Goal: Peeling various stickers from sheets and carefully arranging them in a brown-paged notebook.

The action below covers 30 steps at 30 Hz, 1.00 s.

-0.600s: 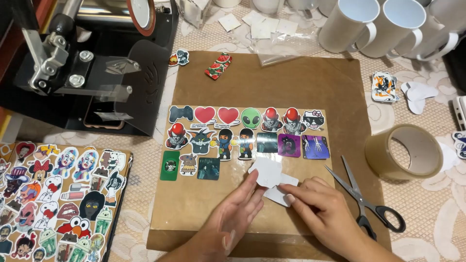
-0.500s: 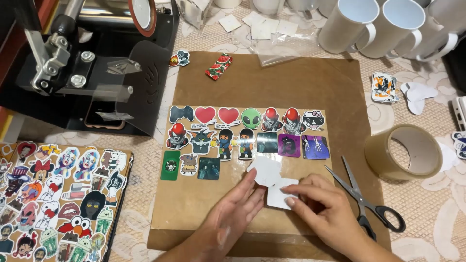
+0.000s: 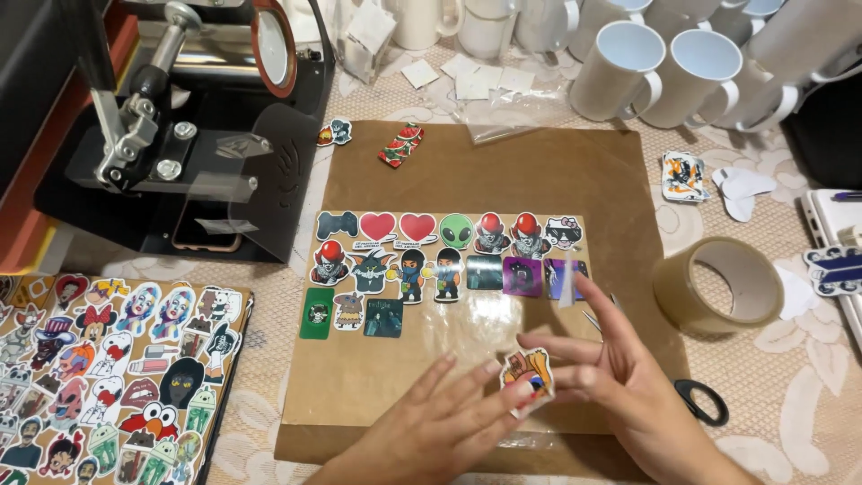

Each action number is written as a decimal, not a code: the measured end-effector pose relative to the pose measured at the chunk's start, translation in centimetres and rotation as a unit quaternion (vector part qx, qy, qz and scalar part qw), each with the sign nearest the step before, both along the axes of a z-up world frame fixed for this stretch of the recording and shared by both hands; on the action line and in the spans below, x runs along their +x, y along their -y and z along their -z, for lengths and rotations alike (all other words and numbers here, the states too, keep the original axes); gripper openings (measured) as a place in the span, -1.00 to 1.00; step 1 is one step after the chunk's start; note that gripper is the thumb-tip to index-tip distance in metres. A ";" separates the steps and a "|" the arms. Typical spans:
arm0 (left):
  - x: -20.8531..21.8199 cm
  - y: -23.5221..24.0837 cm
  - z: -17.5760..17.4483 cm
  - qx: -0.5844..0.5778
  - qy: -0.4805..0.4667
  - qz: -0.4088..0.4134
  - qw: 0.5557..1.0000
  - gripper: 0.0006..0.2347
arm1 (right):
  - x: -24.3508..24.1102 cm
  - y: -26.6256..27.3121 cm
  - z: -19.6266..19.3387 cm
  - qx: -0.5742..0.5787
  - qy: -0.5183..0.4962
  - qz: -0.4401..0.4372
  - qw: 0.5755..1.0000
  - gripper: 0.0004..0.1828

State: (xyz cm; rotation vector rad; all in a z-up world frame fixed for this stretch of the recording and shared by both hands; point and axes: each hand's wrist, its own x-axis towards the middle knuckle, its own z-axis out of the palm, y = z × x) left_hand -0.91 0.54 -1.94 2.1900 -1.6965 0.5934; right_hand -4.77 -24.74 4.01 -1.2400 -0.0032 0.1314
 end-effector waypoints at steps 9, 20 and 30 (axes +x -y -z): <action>-0.2 -0.5 -1.4 -0.021 -0.265 0.115 0.957 -0.75 | 2.1 5.3 -4.1 -0.347 0.161 0.255 0.888 0.01; -1.3 0.4 -1.2 -0.166 -0.133 0.160 0.964 -0.93 | 8.8 25.0 1.1 -0.641 0.039 0.308 0.702 -0.38; -0.6 -2.4 -6.8 -0.284 -0.705 0.164 0.629 -0.42 | -0.4 -1.4 1.3 0.133 -0.175 -0.020 0.975 -0.53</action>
